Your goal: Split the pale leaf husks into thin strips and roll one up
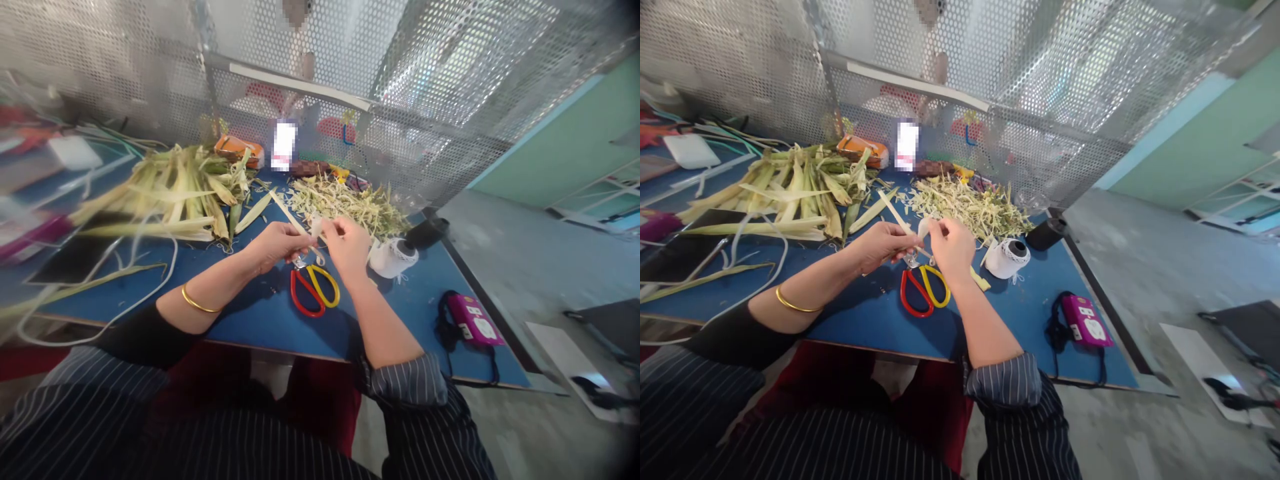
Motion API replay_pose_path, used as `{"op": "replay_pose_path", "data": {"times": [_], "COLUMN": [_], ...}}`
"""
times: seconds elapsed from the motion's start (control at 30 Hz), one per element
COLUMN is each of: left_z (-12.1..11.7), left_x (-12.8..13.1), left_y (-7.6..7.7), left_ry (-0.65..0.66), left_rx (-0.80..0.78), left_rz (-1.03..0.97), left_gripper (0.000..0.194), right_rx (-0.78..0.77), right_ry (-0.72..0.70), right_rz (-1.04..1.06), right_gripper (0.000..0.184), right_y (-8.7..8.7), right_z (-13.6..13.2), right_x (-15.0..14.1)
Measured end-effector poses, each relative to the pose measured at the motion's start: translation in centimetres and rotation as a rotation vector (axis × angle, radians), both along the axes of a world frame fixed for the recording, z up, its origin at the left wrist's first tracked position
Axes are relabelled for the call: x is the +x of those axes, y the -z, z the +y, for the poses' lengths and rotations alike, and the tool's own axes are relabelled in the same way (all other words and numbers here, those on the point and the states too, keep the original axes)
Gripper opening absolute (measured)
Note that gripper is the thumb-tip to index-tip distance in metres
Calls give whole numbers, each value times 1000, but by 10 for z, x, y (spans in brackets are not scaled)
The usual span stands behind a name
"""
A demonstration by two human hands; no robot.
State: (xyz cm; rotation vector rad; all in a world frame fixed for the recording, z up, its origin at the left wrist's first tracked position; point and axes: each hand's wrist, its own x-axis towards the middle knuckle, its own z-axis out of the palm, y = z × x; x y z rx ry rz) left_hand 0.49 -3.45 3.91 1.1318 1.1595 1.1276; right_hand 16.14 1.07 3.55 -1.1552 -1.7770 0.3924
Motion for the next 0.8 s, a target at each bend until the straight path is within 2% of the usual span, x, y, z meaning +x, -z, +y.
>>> {"op": "replay_pose_path", "data": {"times": [0.07,0.13,0.23,0.33,0.43,0.63,0.73,0.8], "left_z": [-1,-3,-6,-8,-7,-6,-5,-3], "left_x": [0,1,5,8,8,8,8,4], "left_y": [0,1,3,5,7,8,7,5], "left_ry": [-5,9,53,69,108,185,131,52], "left_rx": [44,75,104,95,75,33,-2,-16], "left_rz": [72,150,231,254,227,182,89,-45], "left_gripper": [26,28,28,25,20,20,21,22], "right_rx": [189,213,19,-141,-186,-57,101,269], "right_ry": [88,-30,-306,-385,-368,-304,-265,-155], "right_rz": [-79,-145,-127,10,98,74,19,19], "right_gripper": [28,21,12,9,10,12,13,14], "right_y": [-9,-15,-14,-10,-8,-4,-6,-10], "right_z": [-3,-5,-5,-5,-7,-9,-9,-11], "right_x": [3,3,0,-3,-5,-10,-7,-3]}}
